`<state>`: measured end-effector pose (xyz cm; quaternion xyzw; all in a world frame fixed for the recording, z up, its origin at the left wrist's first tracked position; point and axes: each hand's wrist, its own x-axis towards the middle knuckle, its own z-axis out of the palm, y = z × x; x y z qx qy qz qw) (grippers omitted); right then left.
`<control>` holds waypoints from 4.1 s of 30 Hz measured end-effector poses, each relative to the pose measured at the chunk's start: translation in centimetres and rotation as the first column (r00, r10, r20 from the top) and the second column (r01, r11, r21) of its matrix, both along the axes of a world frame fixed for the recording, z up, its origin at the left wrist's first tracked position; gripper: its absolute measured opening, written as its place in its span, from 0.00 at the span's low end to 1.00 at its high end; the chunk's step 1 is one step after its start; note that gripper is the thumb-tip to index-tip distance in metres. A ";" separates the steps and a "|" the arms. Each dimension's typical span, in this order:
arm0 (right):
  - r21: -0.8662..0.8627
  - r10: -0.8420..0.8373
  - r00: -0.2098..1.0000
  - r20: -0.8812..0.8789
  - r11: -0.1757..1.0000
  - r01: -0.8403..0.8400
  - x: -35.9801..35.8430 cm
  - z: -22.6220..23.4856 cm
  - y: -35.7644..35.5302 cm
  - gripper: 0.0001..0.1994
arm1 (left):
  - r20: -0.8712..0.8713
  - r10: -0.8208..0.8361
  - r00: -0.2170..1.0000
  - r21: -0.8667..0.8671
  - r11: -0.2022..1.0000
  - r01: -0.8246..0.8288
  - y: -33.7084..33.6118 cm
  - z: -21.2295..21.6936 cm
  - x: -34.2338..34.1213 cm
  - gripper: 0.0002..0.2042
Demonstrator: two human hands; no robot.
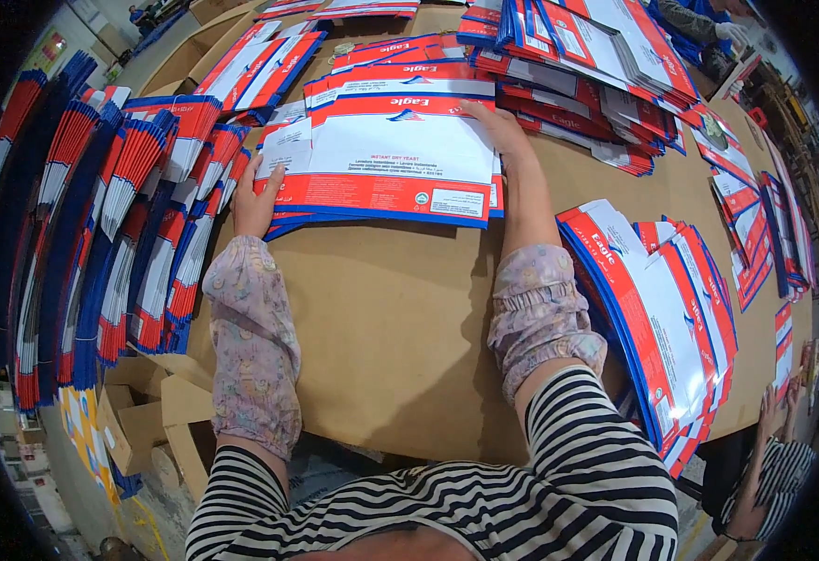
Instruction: Sorting and stacking paper folders on a work table.
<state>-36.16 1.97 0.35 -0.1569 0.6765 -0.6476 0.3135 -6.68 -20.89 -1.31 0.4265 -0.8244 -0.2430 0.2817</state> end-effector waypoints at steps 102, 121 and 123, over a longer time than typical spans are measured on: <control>-0.762 -0.131 0.983 -0.132 0.648 -0.016 13.1 6.0 18.4 0.20 | -0.811 -0.091 0.578 0.103 0.950 0.293 16.5 0.8 15.3 0.10; -0.711 -0.187 0.949 -0.255 0.701 -0.054 11.5 4.7 21.1 0.13 | -0.879 -0.064 0.473 0.064 0.966 0.250 17.0 1.3 13.3 0.16; -0.696 -0.169 0.941 -0.294 0.713 -0.089 12.7 4.4 19.8 0.12 | -0.904 0.058 0.424 0.158 0.966 0.205 17.7 1.6 12.8 0.20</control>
